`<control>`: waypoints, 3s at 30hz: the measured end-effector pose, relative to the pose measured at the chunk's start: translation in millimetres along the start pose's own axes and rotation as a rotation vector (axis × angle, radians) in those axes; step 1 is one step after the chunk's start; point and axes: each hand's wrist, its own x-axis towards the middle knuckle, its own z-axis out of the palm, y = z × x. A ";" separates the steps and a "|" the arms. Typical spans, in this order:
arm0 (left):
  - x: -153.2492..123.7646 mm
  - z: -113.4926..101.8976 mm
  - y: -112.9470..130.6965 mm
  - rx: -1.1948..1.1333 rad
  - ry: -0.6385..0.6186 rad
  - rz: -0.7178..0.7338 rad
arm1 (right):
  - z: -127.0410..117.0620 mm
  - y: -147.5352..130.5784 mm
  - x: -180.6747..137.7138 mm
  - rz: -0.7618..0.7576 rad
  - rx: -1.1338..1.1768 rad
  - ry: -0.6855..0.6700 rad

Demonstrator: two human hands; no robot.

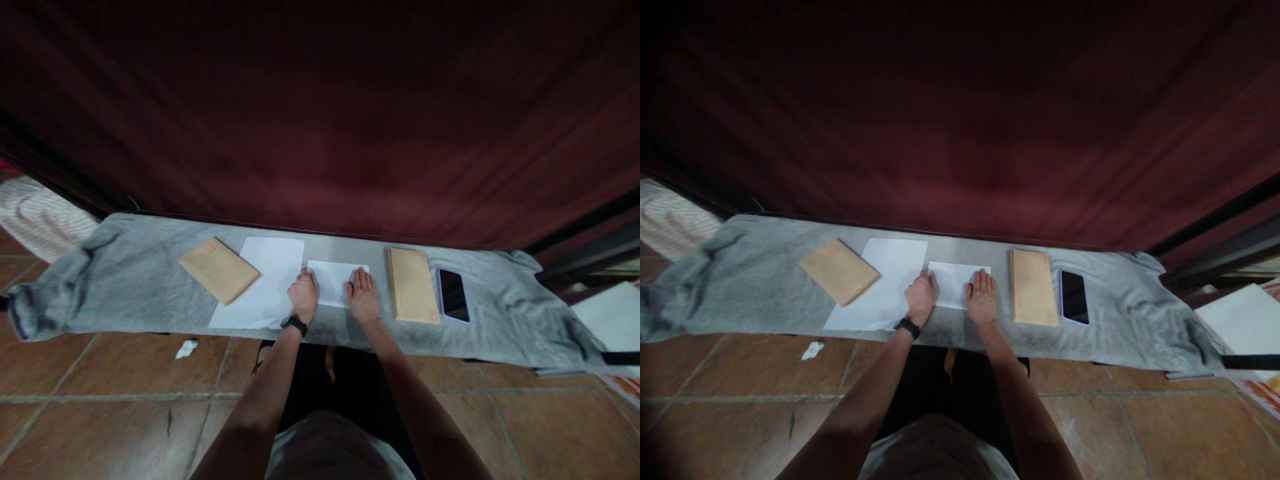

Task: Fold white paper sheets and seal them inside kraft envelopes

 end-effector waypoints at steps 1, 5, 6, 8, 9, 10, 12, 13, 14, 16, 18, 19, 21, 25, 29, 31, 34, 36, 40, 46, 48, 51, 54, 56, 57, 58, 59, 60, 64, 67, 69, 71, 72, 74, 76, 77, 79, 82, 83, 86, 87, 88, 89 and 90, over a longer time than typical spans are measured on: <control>-0.3 0.1 0.2 0.001 0.004 0.000 | -0.1 0.2 -0.2 -0.002 -0.001 -0.002; -1.2 0.0 1.6 0.000 0.011 -0.011 | -0.6 0.9 -0.8 0.003 0.002 -0.016; -1.1 0.1 1.8 0.000 0.010 -0.011 | -0.7 1.1 -0.8 0.002 0.005 -0.018; -0.4 0.6 1.9 -0.001 0.008 -0.005 | -0.9 1.7 -0.3 -0.004 0.012 -0.020; 0.1 0.9 1.8 -0.001 0.007 -0.003 | -1.1 2.1 0.2 -0.009 0.016 -0.022; 0.5 1.2 1.7 0.000 0.006 -0.001 | -1.4 2.5 0.8 -0.015 0.019 -0.024; 1.1 1.5 1.3 0.001 0.004 -0.001 | -2.4 3.4 2.4 -0.025 0.020 -0.035; 1.3 1.4 1.2 0.002 0.004 -0.001 | -3.1 3.8 3.3 -0.029 0.019 -0.045; 1.3 1.2 1.1 0.002 0.003 -0.002 | -3.9 4.1 4.0 -0.030 0.016 -0.056; 0.9 0.0 1.3 0.000 0.001 -0.003 | -5.5 4.4 5.0 -0.027 0.011 -0.082; 0.4 -1.8 2.1 -0.003 -0.005 -0.008 | -6.6 4.2 5.1 -0.021 0.008 -0.104; 0.1 -2.9 2.5 -0.005 -0.008 -0.010 | -6.9 3.9 4.9 -0.018 0.007 -0.110; -0.3 -5.4 3.3 -0.010 -0.018 -0.015 | -6.7 3.3 3.9 -0.013 0.008 -0.107; -0.7 -12.7 2.4 -0.024 -0.042 -0.029 | -3.6 2.4 1.8 -0.018 0.015 -0.055; -7.4 -26.2 2.0 -0.036 0.016 0.054 | 0.1 1.7 0.7 -0.028 0.017 -0.015; -16.5 -32.1 6.9 -0.028 0.089 0.151 | 1.0 1.8 0.4 -0.036 0.019 -0.010; -35.6 -29.4 22.6 -0.065 0.133 0.330 | 0.4 4.0 -0.4 -0.041 0.017 -0.037; -47.8 -17.7 34.5 -0.164 0.078 0.537 | -0.6 6.8 -1.6 -0.057 0.009 -0.076; -59.0 13.8 45.3 -0.191 -0.021 0.600 | -1.5 10.9 -3.4 -0.095 0.009 -0.117; -51.3 26.6 31.8 -0.145 -0.027 0.451 | -2.0 4.5 -0.7 -0.044 -0.004 -0.084; -46.9 24.2 25.1 -0.152 -0.036 0.448 | -2.5 2.5 0.4 -0.047 -0.013 -0.083; -39.2 21.5 13.3 -0.149 -0.041 0.446 | -2.2 1.7 0.6 -0.045 -0.009 -0.071; -31.4 21.0 0.2 -0.116 -0.039 0.426 | -1.4 2.5 -0.9 -0.035 0.015 -0.039; -27.9 21.7 -7.0 -0.092 -0.020 0.429 | -1.9 2.9 -1.0 -0.029 0.038 -0.019; -26.8 22.3 -9.7 -0.078 -0.005 0.436 | -2.6 2.4 -0.3 -0.026 0.053 -0.017; -26.2 23.1 -11.5 -0.066 0.010 0.446 | -3.5 1.2 1.2 -0.013 0.070 -0.023; -25.9 24.0 -12.7 -0.055 0.024 0.457 | -4.3 -1.2 3.4 0.011 0.087 -0.034; -25.8 25.0 -13.2 -0.048 0.037 0.470 | -4.9 -5.0 6.2 0.044 0.100 -0.046; -25.7 28.2 -13.7 -0.035 0.058 0.502 | -2.4 -34.8 17.8 0.136 0.129 -0.081; -24.7 29.5 -15.6 -0.012 0.033 0.516 | 2.8 -60.3 20.1 0.069 0.200 -0.149; -23.9 30.1 -17.0 -0.007 0.023 0.526 | 4.8 -68.8 17.9 0.008 0.204 -0.216; -23.3 30.7 -17.5 -0.014 0.029 0.526 | 4.5 -67.6 14.2 -0.015 0.178 -0.245; -23.2 31.0 -17.4 -0.019 0.036 0.523 | 3.8 -63.7 12.0 -0.020 0.159 -0.242; -23.2 31.4 -16.8 -0.031 0.056 0.518 | 1.8 -51.8 7.6 -0.049 0.128 -0.220; -23.6 31.6 -16.3 -0.042 0.074 0.517 | -0.4 -37.1 3.1 -0.075 0.102 -0.184; -23.9 31.6 -16.3 -0.047 0.081 0.521 | -1.5 -29.4 0.9 -0.083 0.090 -0.163; -24.6 31.7 -16.6 -0.055 0.091 0.528 | -3.9 -14.4 -4.0 -0.097 0.065 -0.123; -24.4 32.0 -17.6 -0.060 0.103 0.533 | -8.6 5.9 -12.2 -0.118 0.033 -0.081; -23.8 32.0 -18.0 -0.060 0.105 0.534 | -10.4 11.4 -15.0 -0.119 0.022 -0.071; -22.5 31.2 -18.3 -0.057 0.104 0.533 | -15.5 22.0 -21.8 -0.112 -0.011 -0.049; -23.2 30.9 -17.5 -0.056 0.109 0.529 | -16.8 23.5 -23.1 -0.109 -0.021 -0.045; -25.0 30.7 -16.2 -0.055 0.121 0.523 | -17.7 24.2 -24.0 -0.106 -0.029 -0.045; -28.3 30.9 -14.1 -0.056 0.135 0.523 | -18.4 24.2 -24.5 -0.103 -0.036 -0.048; -33.3 31.3 -11.4 -0.059 0.147 0.537 | -18.8 23.8 -24.6 -0.099 -0.040 -0.053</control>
